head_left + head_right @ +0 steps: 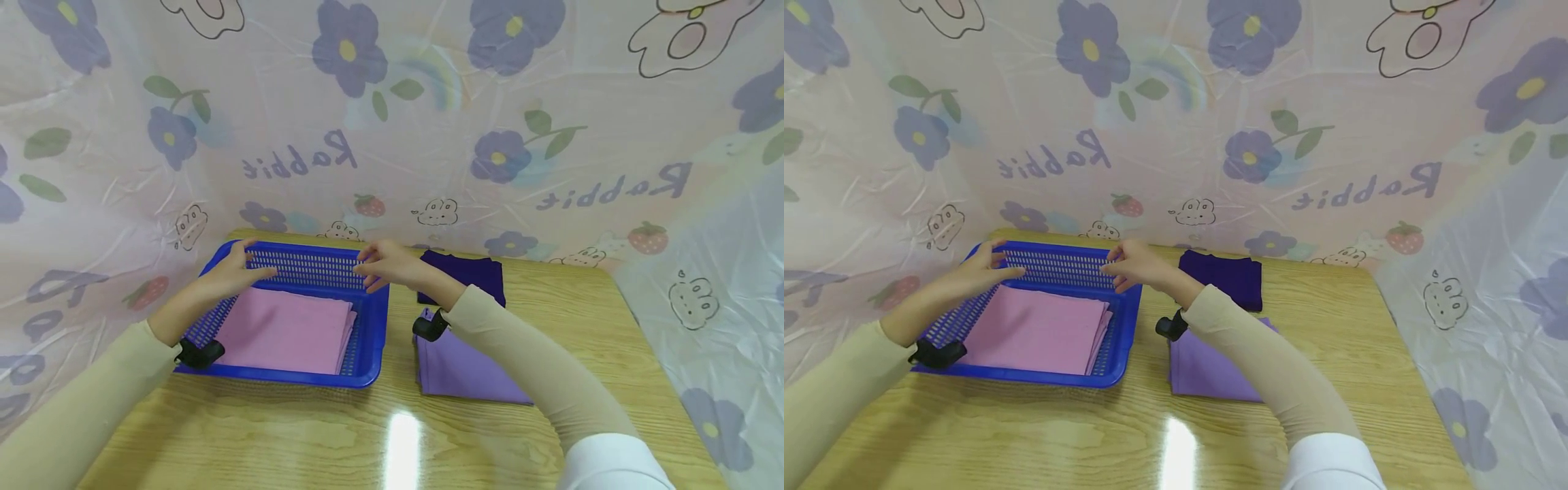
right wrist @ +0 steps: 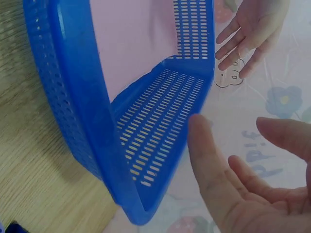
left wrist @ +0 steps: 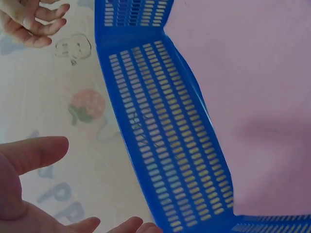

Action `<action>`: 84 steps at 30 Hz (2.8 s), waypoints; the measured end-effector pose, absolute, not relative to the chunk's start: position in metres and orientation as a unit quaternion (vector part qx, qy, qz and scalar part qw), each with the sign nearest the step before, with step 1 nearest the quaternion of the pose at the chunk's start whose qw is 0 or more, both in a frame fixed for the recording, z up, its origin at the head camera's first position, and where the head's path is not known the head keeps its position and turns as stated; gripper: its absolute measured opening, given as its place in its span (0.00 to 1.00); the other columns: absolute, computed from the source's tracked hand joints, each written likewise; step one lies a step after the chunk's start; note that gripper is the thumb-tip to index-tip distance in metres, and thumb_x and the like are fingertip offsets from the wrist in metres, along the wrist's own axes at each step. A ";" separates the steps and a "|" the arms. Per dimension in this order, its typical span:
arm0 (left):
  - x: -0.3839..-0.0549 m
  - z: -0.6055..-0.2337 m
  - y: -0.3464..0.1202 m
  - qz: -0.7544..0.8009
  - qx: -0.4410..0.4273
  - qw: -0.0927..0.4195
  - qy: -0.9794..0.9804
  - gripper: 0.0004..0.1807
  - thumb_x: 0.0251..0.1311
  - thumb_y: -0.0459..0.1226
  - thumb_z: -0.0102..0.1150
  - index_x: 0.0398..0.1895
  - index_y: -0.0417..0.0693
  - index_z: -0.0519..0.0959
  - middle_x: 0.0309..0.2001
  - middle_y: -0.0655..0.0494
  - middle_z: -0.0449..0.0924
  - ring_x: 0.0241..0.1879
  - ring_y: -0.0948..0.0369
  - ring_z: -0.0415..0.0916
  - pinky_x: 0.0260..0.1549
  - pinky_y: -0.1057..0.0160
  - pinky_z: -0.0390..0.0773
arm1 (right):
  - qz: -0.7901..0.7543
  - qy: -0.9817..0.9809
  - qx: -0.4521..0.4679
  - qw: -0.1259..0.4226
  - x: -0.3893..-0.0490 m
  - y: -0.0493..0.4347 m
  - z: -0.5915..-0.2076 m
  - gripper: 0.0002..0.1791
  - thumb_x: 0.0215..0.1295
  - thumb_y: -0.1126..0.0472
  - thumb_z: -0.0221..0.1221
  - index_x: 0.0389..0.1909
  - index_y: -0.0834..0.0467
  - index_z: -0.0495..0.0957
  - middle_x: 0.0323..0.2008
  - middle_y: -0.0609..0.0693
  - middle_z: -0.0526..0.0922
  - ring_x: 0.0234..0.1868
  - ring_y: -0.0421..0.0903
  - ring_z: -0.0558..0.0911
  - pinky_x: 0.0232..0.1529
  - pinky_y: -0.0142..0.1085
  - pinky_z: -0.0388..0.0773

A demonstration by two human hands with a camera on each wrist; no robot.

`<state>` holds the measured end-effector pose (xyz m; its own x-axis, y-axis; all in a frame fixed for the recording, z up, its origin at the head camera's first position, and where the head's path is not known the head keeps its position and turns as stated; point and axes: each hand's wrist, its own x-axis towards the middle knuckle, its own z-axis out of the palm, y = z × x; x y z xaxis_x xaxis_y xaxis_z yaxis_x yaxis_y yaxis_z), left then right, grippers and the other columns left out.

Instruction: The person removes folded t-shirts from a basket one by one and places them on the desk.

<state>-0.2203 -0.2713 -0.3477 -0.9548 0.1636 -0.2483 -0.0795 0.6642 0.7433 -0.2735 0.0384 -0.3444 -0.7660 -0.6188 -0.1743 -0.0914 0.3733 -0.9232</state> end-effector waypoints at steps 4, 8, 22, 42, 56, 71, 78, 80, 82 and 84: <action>-0.224 -0.350 -0.282 0.383 0.015 0.175 0.907 0.53 0.73 0.46 0.52 0.73 0.25 0.25 0.70 0.16 0.36 0.69 0.25 0.41 0.64 0.30 0.53 | -0.503 0.788 -0.224 0.275 -0.277 0.028 -0.347 0.25 0.71 0.65 0.59 0.61 0.75 0.66 0.46 0.65 0.79 0.34 0.51 0.84 0.42 0.47 0.85; -0.227 -0.353 -0.289 0.343 0.005 0.186 0.920 0.51 0.73 0.46 0.51 0.71 0.17 0.31 0.70 0.15 0.36 0.69 0.25 0.39 0.65 0.30 0.50 | -0.499 0.793 -0.202 0.284 -0.280 0.018 -0.352 0.27 0.71 0.64 0.59 0.63 0.76 0.65 0.44 0.62 0.80 0.34 0.51 0.84 0.43 0.46 0.84; -0.240 -0.361 -0.307 0.291 -0.004 0.243 0.925 0.51 0.72 0.51 0.48 0.67 0.10 0.39 0.68 0.13 0.38 0.66 0.25 0.48 0.63 0.32 0.59 | -0.470 0.824 -0.119 0.294 -0.281 -0.012 -0.359 0.15 0.71 0.65 0.59 0.48 0.74 0.76 0.42 0.68 0.79 0.34 0.60 0.84 0.41 0.47 0.85; -0.251 -0.386 -0.312 0.270 -0.030 0.325 0.906 0.32 0.71 0.45 0.51 0.56 0.20 0.57 0.48 0.30 0.68 0.45 0.40 0.78 0.43 0.49 0.83 | -0.378 0.875 -0.034 0.301 -0.272 -0.053 -0.389 0.28 0.71 0.63 0.60 0.66 0.68 0.64 0.53 0.69 0.74 0.51 0.66 0.80 0.41 0.52 0.84; -0.246 -0.394 -0.314 0.257 -0.043 0.353 0.899 0.32 0.70 0.40 0.51 0.57 0.14 0.57 0.42 0.24 0.77 0.42 0.37 0.82 0.39 0.48 0.85 | -0.258 0.919 -0.085 0.286 -0.265 -0.056 -0.401 0.30 0.69 0.55 0.62 0.66 0.64 0.67 0.61 0.61 0.73 0.57 0.61 0.78 0.39 0.56 0.84; -0.242 -0.405 -0.310 0.223 -0.049 0.373 0.899 0.37 0.69 0.40 0.55 0.57 0.10 0.52 0.39 0.22 0.76 0.39 0.37 0.82 0.37 0.48 0.85 | -0.299 0.895 -0.021 0.331 -0.268 -0.052 -0.410 0.29 0.69 0.57 0.62 0.66 0.65 0.68 0.54 0.68 0.76 0.40 0.65 0.85 0.36 0.50 0.85; -0.240 -0.410 -0.311 0.198 -0.039 0.370 0.907 0.35 0.67 0.39 0.56 0.54 0.10 0.56 0.34 0.27 0.79 0.34 0.40 0.84 0.34 0.50 0.86 | -0.292 0.890 -0.038 0.349 -0.269 -0.050 -0.418 0.28 0.69 0.58 0.61 0.64 0.68 0.69 0.45 0.71 0.81 0.39 0.64 0.86 0.29 0.45 0.85; -0.241 -0.410 -0.310 0.195 -0.037 0.362 0.911 0.33 0.67 0.39 0.57 0.52 0.11 0.59 0.32 0.31 0.79 0.32 0.42 0.84 0.32 0.51 0.86 | -0.294 0.889 -0.037 0.348 -0.271 -0.049 -0.419 0.28 0.69 0.58 0.61 0.64 0.68 0.69 0.43 0.71 0.81 0.39 0.63 0.85 0.29 0.45 0.85; -0.243 -0.409 -0.309 0.195 -0.036 0.359 0.912 0.32 0.67 0.40 0.57 0.51 0.13 0.59 0.31 0.33 0.79 0.31 0.43 0.84 0.32 0.51 0.86 | -0.298 0.889 -0.030 0.347 -0.272 -0.047 -0.420 0.28 0.68 0.59 0.62 0.63 0.68 0.69 0.43 0.70 0.81 0.40 0.64 0.85 0.29 0.46 0.85; -0.244 -0.408 -0.308 0.204 -0.037 0.361 0.909 0.33 0.67 0.40 0.57 0.51 0.13 0.58 0.31 0.32 0.79 0.32 0.43 0.84 0.32 0.51 0.86 | -0.306 0.885 -0.021 0.349 -0.273 -0.047 -0.420 0.28 0.67 0.60 0.63 0.63 0.68 0.69 0.43 0.71 0.80 0.41 0.64 0.84 0.31 0.48 0.85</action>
<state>-0.2436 -0.3081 -0.4077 -0.7366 0.0791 -0.6717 -0.2148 0.9144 0.3432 -0.2732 -0.0469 -0.4205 -0.7549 -0.2511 -0.6059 0.1764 0.8120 -0.5563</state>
